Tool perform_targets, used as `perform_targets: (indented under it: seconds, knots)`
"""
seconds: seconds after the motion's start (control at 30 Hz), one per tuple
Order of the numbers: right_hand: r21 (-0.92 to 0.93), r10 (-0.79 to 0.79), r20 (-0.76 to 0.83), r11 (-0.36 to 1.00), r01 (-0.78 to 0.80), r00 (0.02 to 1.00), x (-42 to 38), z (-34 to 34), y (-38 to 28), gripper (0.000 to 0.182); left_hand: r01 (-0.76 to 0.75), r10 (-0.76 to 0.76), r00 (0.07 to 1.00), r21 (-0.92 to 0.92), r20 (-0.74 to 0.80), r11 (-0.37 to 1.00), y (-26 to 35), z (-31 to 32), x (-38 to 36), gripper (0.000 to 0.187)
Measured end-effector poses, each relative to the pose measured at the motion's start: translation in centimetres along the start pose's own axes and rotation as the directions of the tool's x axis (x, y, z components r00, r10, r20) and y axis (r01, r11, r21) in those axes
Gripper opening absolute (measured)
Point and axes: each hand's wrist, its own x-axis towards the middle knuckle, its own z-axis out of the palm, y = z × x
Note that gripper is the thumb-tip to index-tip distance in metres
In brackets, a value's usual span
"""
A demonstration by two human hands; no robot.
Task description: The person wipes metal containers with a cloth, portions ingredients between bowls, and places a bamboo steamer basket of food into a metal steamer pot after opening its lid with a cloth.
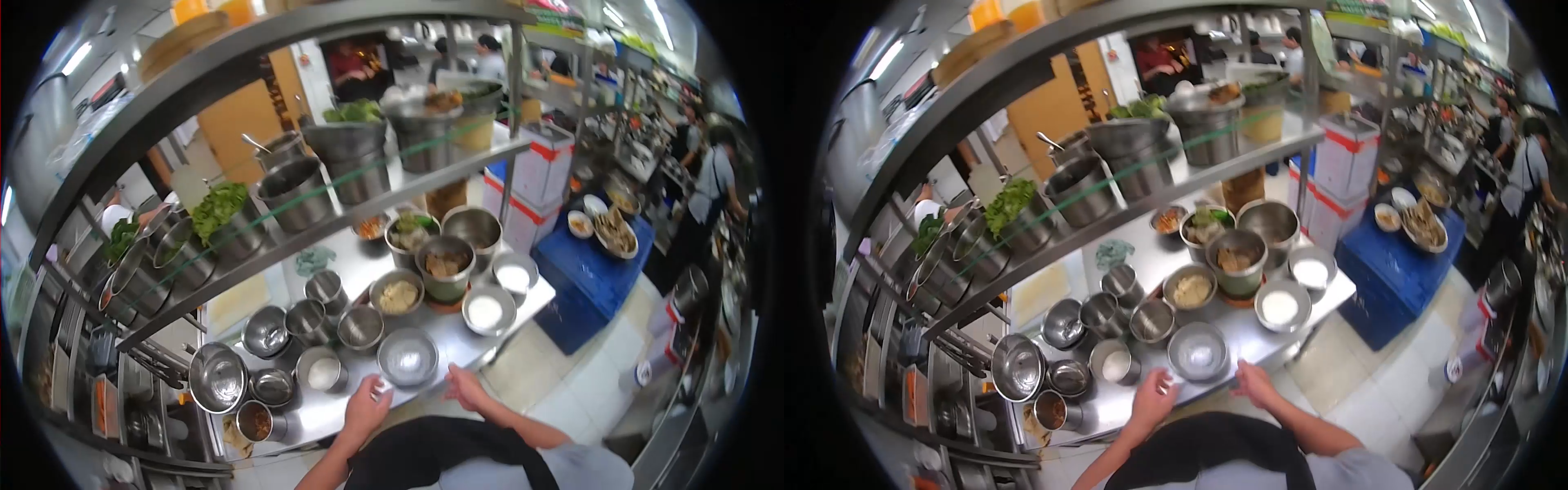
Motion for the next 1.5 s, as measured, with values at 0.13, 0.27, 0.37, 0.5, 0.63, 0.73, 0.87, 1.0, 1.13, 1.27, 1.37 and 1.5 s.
perform_targets:
  seconds: [0.13, 0.27, 0.37, 0.5, 0.63, 0.73, 0.87, 1.0, 1.13, 1.27, 1.37, 1.5]
  knots:
    - [-0.193, -0.064, -0.036, 0.98, 0.056, 0.997, -0.2, 0.6, -2.6, 0.046, 0.469, -0.447, 0.88, -0.426, 0.159, 0.773, -1.0, 4.5, 2.6, 0.048]
    - [-0.243, -0.003, 0.121, 0.969, 0.033, 0.993, 2.0, 1.0, -2.7, 0.043, 0.47, -0.518, 0.849, -0.602, 0.107, 0.646, -3.8, 7.7, 3.8, 0.05]
    - [-0.233, 0.011, 0.136, 0.972, 0.021, 0.991, 2.5, 1.1, -2.9, 0.039, 0.569, -0.584, 0.768, -0.699, 0.265, 0.432, -2.5, 7.9, 4.6, 0.042]
    - [-0.283, -0.034, 0.169, 0.956, 0.081, 0.985, 2.7, -0.6, -2.3, 0.035, 0.61, -0.566, 0.765, -0.626, 0.307, 0.486, -4.7, 9.8, 4.1, 0.032]
    - [-0.195, -0.013, 0.056, 0.98, 0.023, 0.998, 0.4, -2.2, -2.3, 0.027, 0.59, -0.473, 0.803, -0.377, 0.361, 0.714, -0.9, 8.7, 2.4, 0.026]
    - [-0.457, -0.121, 0.058, 0.879, 0.134, 0.991, -1.5, -5.8, -1.8, 0.02, 0.596, -0.376, 0.767, -0.363, 0.52, 0.716, -0.7, 9.3, 1.8, 0.031]
    - [-0.153, -0.161, -0.258, 0.98, 0.124, 0.952, -7.5, -12.9, -1.8, 0.007, 0.488, -0.12, 0.681, -0.326, 0.722, 0.81, 0.4, 9.5, 3.6, 0.036]
    - [-0.041, -0.155, -0.578, 0.986, 0.162, 0.801, -15.0, -27.6, 1.9, 0.009, 0.361, -0.058, 0.795, -0.394, 0.604, 0.846, 0.3, 10.0, 7.0, 0.029]
    - [-0.039, -0.11, -0.982, 0.911, 0.409, 0.151, -23.0, -37.1, 7.1, 0.014, 0.343, -0.104, 0.791, -0.296, 0.602, 0.892, -0.1, 10.2, 8.9, 0.02]
    - [0.069, 0.014, -0.988, 0.931, 0.359, 0.154, -28.2, -45.2, 12.1, 0.026, 0.118, -0.067, 0.775, -0.039, 0.628, 0.992, 4.0, 9.5, 7.8, 0.03]
    - [0.127, 0.068, -0.984, 0.914, 0.385, 0.163, -27.9, -48.0, 12.8, 0.028, 0.134, -0.073, 0.761, -0.046, 0.645, 0.99, 5.0, 13.0, 6.9, 0.03]
    - [0.107, -0.042, -0.965, 0.838, 0.536, 0.258, -24.6, -53.6, 10.9, 0.03, 0.132, -0.061, 0.656, -0.035, 0.752, 0.991, 8.9, 17.9, 5.6, 0.031]
